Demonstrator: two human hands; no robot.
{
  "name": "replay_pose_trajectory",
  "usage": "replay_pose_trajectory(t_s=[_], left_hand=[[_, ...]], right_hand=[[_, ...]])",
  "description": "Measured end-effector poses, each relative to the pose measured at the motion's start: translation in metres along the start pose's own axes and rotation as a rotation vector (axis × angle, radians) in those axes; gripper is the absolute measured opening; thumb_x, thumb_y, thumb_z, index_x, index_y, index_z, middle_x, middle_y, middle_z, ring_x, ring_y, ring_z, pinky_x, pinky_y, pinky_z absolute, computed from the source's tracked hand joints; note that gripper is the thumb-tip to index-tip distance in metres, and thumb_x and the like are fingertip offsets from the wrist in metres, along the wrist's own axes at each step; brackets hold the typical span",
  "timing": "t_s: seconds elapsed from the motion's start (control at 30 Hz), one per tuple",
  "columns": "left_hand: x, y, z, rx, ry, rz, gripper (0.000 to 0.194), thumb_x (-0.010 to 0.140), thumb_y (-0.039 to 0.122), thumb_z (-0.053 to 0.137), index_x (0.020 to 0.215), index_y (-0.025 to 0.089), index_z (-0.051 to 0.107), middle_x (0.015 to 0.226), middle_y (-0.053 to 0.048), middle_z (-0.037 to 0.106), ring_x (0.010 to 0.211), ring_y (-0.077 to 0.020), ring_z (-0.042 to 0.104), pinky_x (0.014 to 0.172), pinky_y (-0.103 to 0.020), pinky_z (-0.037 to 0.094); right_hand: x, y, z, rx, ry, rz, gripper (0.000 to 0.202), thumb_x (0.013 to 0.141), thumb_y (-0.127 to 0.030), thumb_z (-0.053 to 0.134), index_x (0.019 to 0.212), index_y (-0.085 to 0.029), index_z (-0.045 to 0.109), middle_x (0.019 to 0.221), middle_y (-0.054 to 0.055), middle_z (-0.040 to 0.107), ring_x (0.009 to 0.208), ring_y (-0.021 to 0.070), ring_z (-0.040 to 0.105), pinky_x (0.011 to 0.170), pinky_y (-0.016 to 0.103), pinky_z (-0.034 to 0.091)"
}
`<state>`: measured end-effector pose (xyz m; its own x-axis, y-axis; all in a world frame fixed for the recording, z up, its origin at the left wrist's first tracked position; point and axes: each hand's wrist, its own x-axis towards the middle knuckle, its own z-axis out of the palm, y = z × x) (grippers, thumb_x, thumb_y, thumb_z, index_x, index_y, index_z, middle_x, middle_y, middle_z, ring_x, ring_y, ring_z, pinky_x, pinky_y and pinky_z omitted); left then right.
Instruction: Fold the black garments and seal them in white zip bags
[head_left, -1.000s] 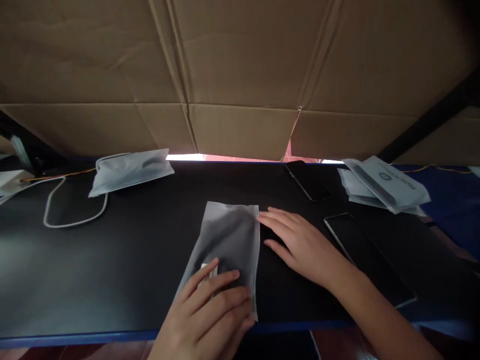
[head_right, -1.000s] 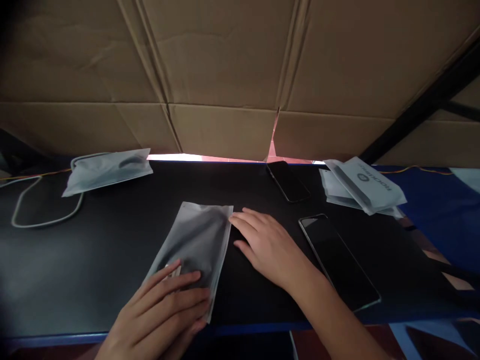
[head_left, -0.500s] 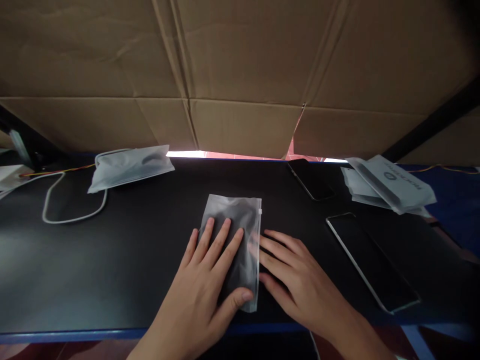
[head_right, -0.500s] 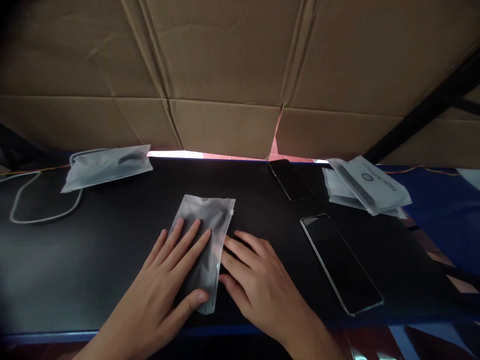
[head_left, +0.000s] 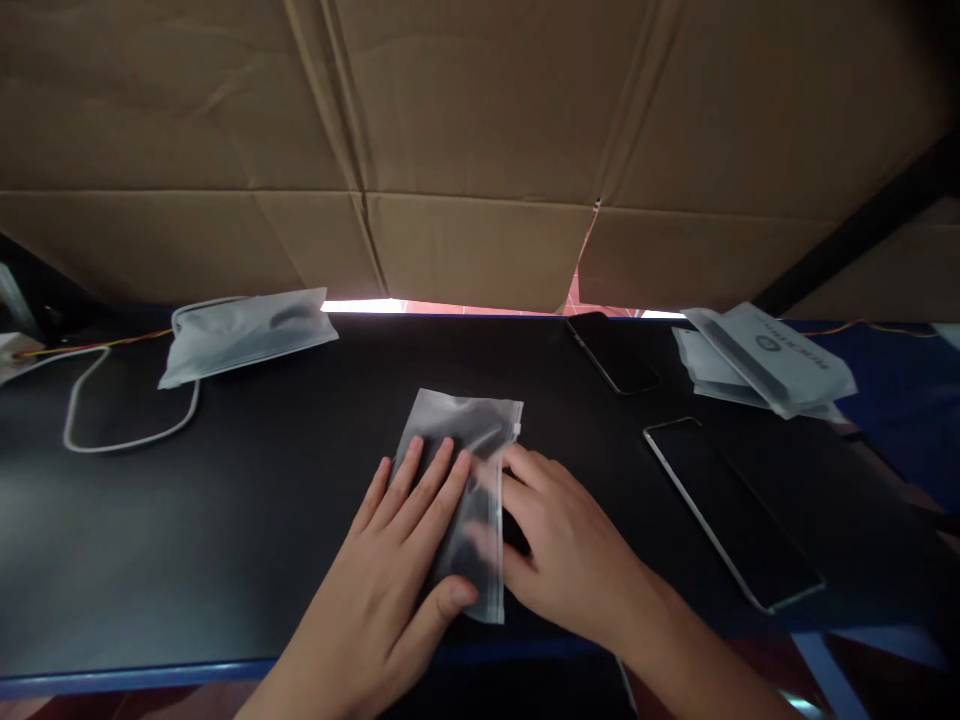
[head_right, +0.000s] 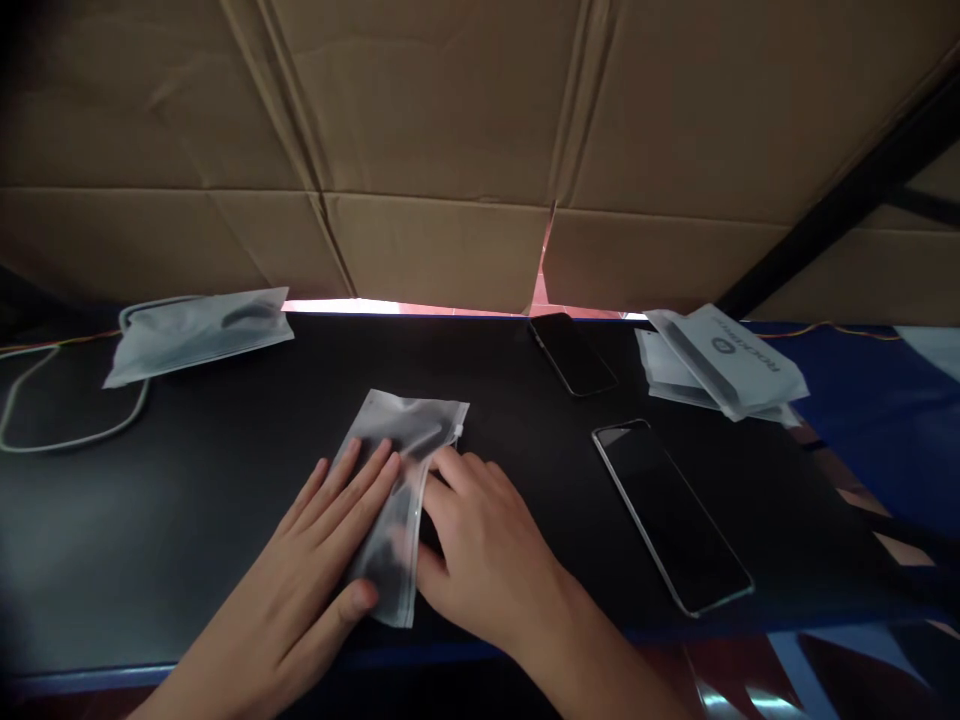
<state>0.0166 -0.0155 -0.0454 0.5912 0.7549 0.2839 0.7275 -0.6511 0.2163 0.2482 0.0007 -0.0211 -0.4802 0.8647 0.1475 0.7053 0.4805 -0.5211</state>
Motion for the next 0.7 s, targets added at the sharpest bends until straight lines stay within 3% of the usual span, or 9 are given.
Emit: replay_pose_trajectory(t_s=[0.13, 0.2, 0.3, 0.43, 0.6, 0.7], left_hand=[[0.001, 0.002, 0.003, 0.055, 0.012, -0.039, 0.074, 0.117, 0.054, 0.035, 0.179, 0.022, 0.012, 0.18, -0.011, 0.034, 0.168, -0.0369, 0.029, 0.13, -0.067, 0.035], [0.001, 0.002, 0.003, 0.059, 0.0, -0.058, 0.071, 0.118, 0.05, 0.036, 0.179, 0.025, 0.01, 0.179, -0.009, 0.038, 0.167, -0.0364, 0.033, 0.128, -0.069, 0.039], [-0.002, -0.003, 0.004, 0.061, -0.019, -0.076, 0.07, 0.118, 0.046, 0.036, 0.179, 0.028, 0.008, 0.177, -0.008, 0.041, 0.164, -0.0375, 0.038, 0.122, -0.073, 0.045], [-0.011, -0.017, 0.008, 0.135, 0.022, -0.153, 0.071, 0.117, 0.049, 0.038, 0.179, 0.029, 0.011, 0.176, -0.012, 0.042, 0.162, -0.0439, 0.041, 0.115, -0.08, 0.048], [-0.016, -0.022, 0.012, 0.255, 0.049, -0.264, 0.066, 0.115, 0.053, 0.043, 0.176, 0.032, 0.028, 0.172, -0.013, 0.048, 0.157, -0.0556, 0.042, 0.106, -0.095, 0.04], [-0.018, -0.025, 0.009, 0.294, 0.069, -0.307, 0.062, 0.114, 0.052, 0.043, 0.171, 0.027, 0.041, 0.168, -0.017, 0.053, 0.153, -0.0634, 0.042, 0.098, -0.103, 0.033]], right_hand=[[0.0, 0.004, -0.002, -0.034, 0.036, 0.017, 0.01, 0.1, -0.018, 0.074, 0.106, -0.026, 0.077, 0.107, 0.002, 0.071, 0.093, 0.0208, 0.067, 0.082, 0.037, 0.057], [-0.003, 0.009, -0.003, -0.083, 0.078, -0.011, 0.019, 0.1, -0.009, 0.069, 0.094, -0.026, 0.077, 0.095, 0.001, 0.07, 0.087, 0.0197, 0.064, 0.077, 0.037, 0.051], [-0.012, 0.015, -0.006, -0.104, 0.129, -0.072, 0.023, 0.105, -0.009, 0.063, 0.101, -0.026, 0.078, 0.089, 0.0, 0.071, 0.083, 0.0198, 0.061, 0.075, 0.039, 0.046], [-0.03, 0.025, -0.014, -0.031, 0.195, -0.098, 0.026, 0.108, -0.009, 0.056, 0.109, -0.027, 0.075, 0.094, -0.001, 0.074, 0.083, 0.0178, 0.066, 0.077, 0.038, 0.049], [-0.056, 0.052, -0.024, 0.062, 0.235, -0.072, 0.033, 0.106, -0.007, 0.052, 0.114, -0.03, 0.074, 0.119, 0.001, 0.08, 0.116, 0.0212, 0.076, 0.097, 0.039, 0.06], [-0.066, 0.065, -0.025, 0.068, 0.218, -0.071, 0.034, 0.105, -0.008, 0.056, 0.115, -0.033, 0.076, 0.118, -0.001, 0.083, 0.121, 0.0222, 0.076, 0.1, 0.04, 0.063]])
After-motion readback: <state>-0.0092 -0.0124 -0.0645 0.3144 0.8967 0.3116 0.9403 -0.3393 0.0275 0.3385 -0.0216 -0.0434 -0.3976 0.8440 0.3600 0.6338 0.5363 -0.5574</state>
